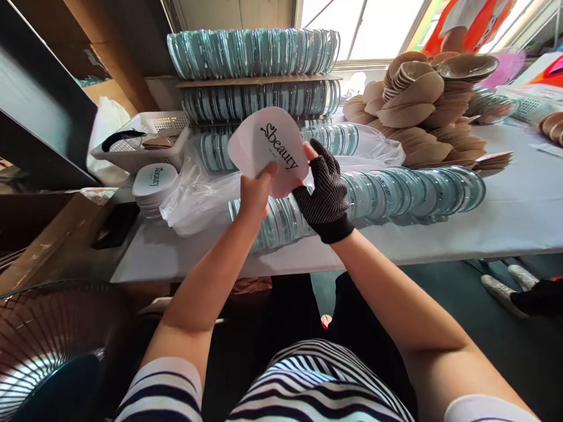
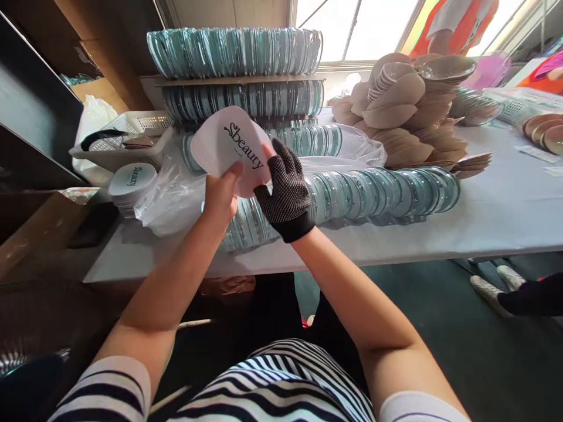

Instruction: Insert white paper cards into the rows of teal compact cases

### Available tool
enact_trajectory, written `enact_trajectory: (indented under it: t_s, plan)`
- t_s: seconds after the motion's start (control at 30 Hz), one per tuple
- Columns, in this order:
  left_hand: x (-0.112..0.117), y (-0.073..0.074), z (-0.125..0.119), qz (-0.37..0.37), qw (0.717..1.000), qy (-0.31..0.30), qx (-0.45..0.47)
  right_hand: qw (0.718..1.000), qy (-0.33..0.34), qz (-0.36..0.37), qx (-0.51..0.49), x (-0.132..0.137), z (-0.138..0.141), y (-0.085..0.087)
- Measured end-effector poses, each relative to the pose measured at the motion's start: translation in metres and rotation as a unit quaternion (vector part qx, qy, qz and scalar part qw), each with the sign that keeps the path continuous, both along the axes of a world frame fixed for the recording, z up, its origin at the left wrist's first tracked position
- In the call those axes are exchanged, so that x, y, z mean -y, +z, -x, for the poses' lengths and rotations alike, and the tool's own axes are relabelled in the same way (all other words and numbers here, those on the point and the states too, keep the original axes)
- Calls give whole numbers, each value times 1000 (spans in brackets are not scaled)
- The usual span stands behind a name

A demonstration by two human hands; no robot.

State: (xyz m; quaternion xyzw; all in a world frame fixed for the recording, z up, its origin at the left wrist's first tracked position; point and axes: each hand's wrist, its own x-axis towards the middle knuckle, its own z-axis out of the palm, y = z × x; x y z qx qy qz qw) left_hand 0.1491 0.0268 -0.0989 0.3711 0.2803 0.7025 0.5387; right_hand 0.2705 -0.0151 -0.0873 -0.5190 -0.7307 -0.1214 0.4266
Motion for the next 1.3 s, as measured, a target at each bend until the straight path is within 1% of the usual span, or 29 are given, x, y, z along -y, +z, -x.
enact_trajectory:
  t_s: [0.07, 0.13, 0.2, 0.27, 0.3, 0.33, 0.4, 0.43, 0.47, 0.53, 0.6, 0.63, 0.7, 0.8, 0.87, 0.93, 1.07, 1.13, 1.2, 1.3]
  plan:
    - [5, 0, 2, 16, 1000, -7, -5, 999, -4, 34, -17, 0, 11, -2]
    - [9, 0, 5, 7, 1000, -29, -1, 994, -50, 65, -68, 1, 10, 2]
    - [8, 1, 11, -9, 999, -52, 12, 987, -112, 56, -101, 16, 0, 7]
    - [4, 2, 20, -5, 998, -64, 20, 983, -161, 34, -79, 51, -14, 9]
    - [0, 2, 26, 4, 998, -65, 22, 982, -178, 39, -54, 74, -19, 7]
    - [-4, 2, 30, 14, 997, -66, 23, 981, -184, 60, -25, 98, -23, 4]
    - [-11, 1, 37, 29, 997, -68, 23, 979, -159, 124, 33, 139, -25, -6]
    - [-13, 0, 39, 34, 997, -68, 23, 975, -144, 161, 54, 152, -22, -12]
    - [-14, -1, 40, 36, 997, -66, 24, 969, -133, 196, 69, 159, -18, -18]
    - [-15, -2, 39, 38, 997, -63, 24, 956, -130, 247, 91, 157, -6, -27]
    - [-13, -2, 38, 43, 997, -60, 22, 947, -137, 267, 118, 142, 6, -29]
    - [-12, -2, 38, 45, 997, -58, 22, 943, -142, 270, 136, 133, 10, -27]
    - [-10, -1, 40, 52, 997, -56, 25, 934, -143, 275, 178, 121, 14, -17]
    - [-11, 0, 45, 79, 994, -58, 45, 917, -153, 288, 228, 119, 14, 1]
    - [-13, 0, 48, 104, 991, -62, 58, 912, -151, 296, 240, 120, 14, 5]
    - [-14, 0, 49, 117, 988, -69, 67, 913, -139, 303, 233, 112, 19, -1]
    - [-14, -2, 48, 108, 989, -75, 75, 917, -124, 315, 211, 81, 29, -30]
    - [-14, -3, 49, 98, 989, -71, 79, 921, -127, 312, 197, 73, 30, -41]
    - [-15, -4, 50, 95, 990, -69, 78, 927, -143, 300, 171, 71, 27, -47]
    - [-17, -6, 51, 103, 990, -78, 63, 942, -148, 272, 128, 69, 23, -49]
